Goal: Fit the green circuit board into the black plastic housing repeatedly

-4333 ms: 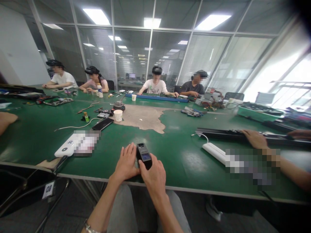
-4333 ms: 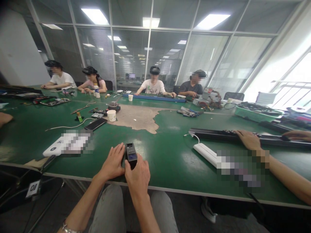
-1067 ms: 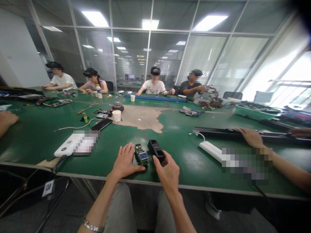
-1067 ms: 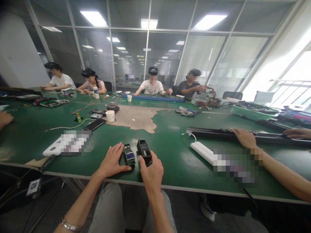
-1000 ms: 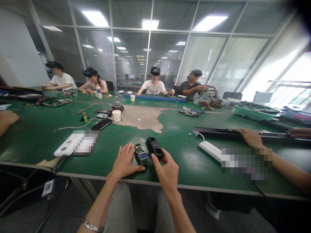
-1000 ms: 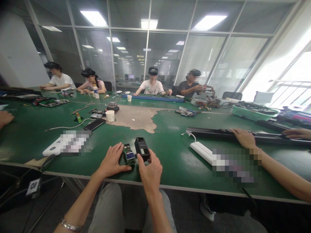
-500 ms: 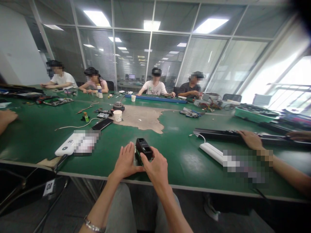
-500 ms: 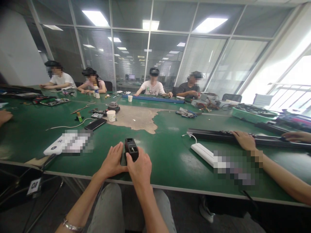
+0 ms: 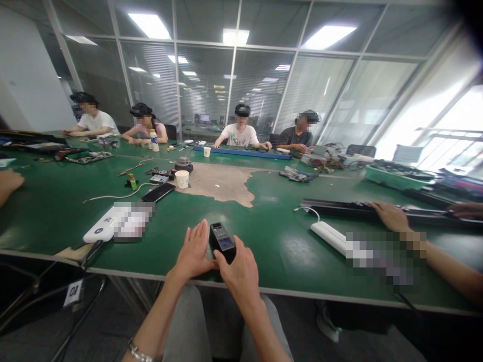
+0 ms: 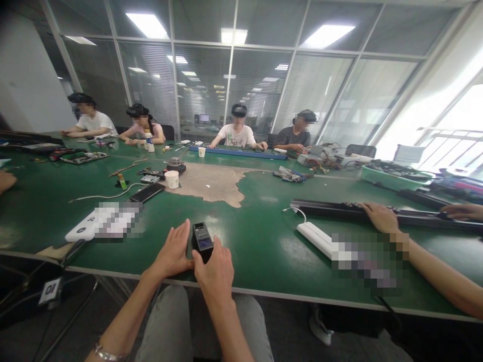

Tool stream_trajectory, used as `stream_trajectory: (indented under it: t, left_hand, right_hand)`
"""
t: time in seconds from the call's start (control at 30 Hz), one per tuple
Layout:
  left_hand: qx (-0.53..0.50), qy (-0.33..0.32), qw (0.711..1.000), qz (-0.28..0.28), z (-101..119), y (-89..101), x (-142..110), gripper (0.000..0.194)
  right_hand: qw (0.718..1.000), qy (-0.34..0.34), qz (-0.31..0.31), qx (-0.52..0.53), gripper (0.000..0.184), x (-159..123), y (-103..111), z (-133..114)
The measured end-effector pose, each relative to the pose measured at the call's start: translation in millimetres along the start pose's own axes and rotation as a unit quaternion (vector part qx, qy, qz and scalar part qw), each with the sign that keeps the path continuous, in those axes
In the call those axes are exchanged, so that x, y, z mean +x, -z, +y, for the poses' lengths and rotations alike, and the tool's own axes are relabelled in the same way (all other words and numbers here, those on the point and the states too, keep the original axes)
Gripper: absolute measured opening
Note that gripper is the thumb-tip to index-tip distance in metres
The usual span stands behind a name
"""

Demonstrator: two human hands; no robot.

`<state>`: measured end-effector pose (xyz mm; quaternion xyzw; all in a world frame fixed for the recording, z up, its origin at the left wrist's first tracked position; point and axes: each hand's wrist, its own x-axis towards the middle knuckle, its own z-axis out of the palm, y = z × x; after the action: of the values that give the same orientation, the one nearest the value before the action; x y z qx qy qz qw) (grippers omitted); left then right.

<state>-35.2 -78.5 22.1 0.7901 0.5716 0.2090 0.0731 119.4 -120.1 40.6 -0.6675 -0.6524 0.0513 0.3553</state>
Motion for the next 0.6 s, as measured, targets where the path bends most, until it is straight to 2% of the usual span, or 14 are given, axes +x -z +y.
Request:
stream_trajectory:
  t: [0.07, 0.2, 0.4, 0.5, 0.6]
  left_hand:
    - [0.001, -0.004, 1.000, -0.001, -1, -0.6, 0, 0.120]
    - [0.005, -0.004, 1.000, -0.003, -2, -2.2, 0, 0.120]
    - [0.003, -0.003, 1.000, -0.011, -2, 1.8, 1, 0.124]
    - [0.010, -0.006, 1.000, -0.010, 0, 4.6, 0, 0.124]
    - [0.018, -0.006, 1.000, -0.011, 1, 5.8, -1, 0.121]
  right_hand:
    - [0.999, 0.003, 0.005, 0.032, 0.057, -1, -3, 5]
    - [0.997, 0.007, 0.010, 0.078, 0.041, -2, -4, 6]
    - [0.986, 0.018, 0.082, 0.143, 0.048, 11, 12, -2]
    - [0.982, 0.006, 0.124, 0.145, 0.050, 16, 20, 10]
    - [0.985, -0.013, 0.140, 0.100, 0.051, 16, 20, 34]
